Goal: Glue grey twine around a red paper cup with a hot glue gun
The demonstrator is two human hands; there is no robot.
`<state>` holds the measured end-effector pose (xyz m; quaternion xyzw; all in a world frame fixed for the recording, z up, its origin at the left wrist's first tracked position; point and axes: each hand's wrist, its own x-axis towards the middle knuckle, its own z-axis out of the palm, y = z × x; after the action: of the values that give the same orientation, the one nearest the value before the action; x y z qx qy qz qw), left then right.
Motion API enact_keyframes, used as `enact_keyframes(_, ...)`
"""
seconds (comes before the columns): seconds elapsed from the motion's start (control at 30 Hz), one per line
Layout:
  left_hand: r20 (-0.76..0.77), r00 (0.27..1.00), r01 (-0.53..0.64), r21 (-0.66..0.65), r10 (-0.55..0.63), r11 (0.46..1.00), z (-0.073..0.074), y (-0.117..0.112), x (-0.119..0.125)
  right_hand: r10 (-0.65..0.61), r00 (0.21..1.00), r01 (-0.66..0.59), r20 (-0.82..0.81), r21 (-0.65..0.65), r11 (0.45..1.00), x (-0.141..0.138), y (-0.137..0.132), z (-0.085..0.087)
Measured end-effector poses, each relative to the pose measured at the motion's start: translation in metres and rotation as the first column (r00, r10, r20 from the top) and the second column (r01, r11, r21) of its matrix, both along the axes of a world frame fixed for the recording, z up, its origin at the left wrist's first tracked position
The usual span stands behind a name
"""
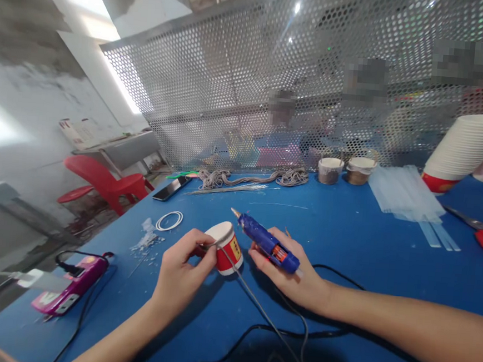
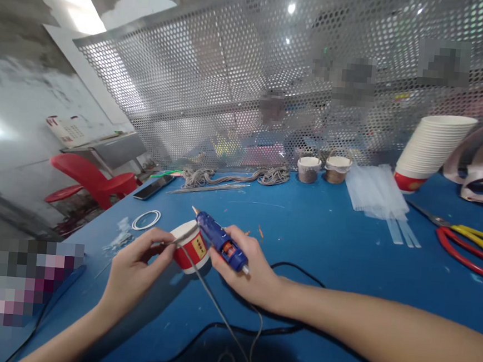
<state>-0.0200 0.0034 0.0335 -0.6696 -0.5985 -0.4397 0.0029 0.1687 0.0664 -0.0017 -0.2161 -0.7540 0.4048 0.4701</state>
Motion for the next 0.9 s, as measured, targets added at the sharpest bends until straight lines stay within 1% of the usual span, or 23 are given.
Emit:
enact_keyframes(0.07, 0.046, 0.998, -0.051, -0.013, 0.052, 0.999, 0.001, 0.002, -0.003, 0.024, 0.998, -0.022, 0.052, -0.039, 0.999, 0.002, 0.000, -0.003)
enact_keyframes(0.17, 0.098, 0.991, -0.085, -0.036, 0.088, 0.996, 0.000, 0.004, -0.007, 0.059, 0.994, -0.056, 0.097, -0.026, 0.998, 0.002, -0.002, -0.009)
enact_keyframes(0.3, 0.158, 0.984, -0.080, -0.059, 0.088, 0.995, -0.005, 0.006, -0.009, 0.123, 0.975, -0.130, 0.183, 0.026, 0.991, 0.001, -0.004, -0.015)
enact_keyframes(0.37, 0.187, 0.979, -0.066, -0.072, 0.078, 0.995, -0.008, 0.007, -0.009, 0.137, 0.970, -0.147, 0.203, 0.037, 0.988, 0.001, -0.004, -0.016)
enact_keyframes(0.5, 0.226, 0.973, -0.032, -0.096, 0.053, 0.995, -0.011, 0.008, -0.007, 0.108, 0.971, -0.119, 0.211, 0.038, 0.992, 0.000, -0.003, -0.019)
enact_keyframes(0.73, 0.274, 0.961, -0.005, -0.126, 0.039, 0.992, -0.006, 0.008, 0.000, 0.096, 0.962, -0.113, 0.254, 0.052, 0.992, -0.001, -0.004, -0.021)
enact_keyframes(0.9, 0.258, 0.965, -0.010, -0.109, 0.038, 0.994, -0.008, 0.008, -0.002, 0.034, 0.974, -0.054, 0.226, 0.082, 0.995, -0.003, -0.002, -0.019)
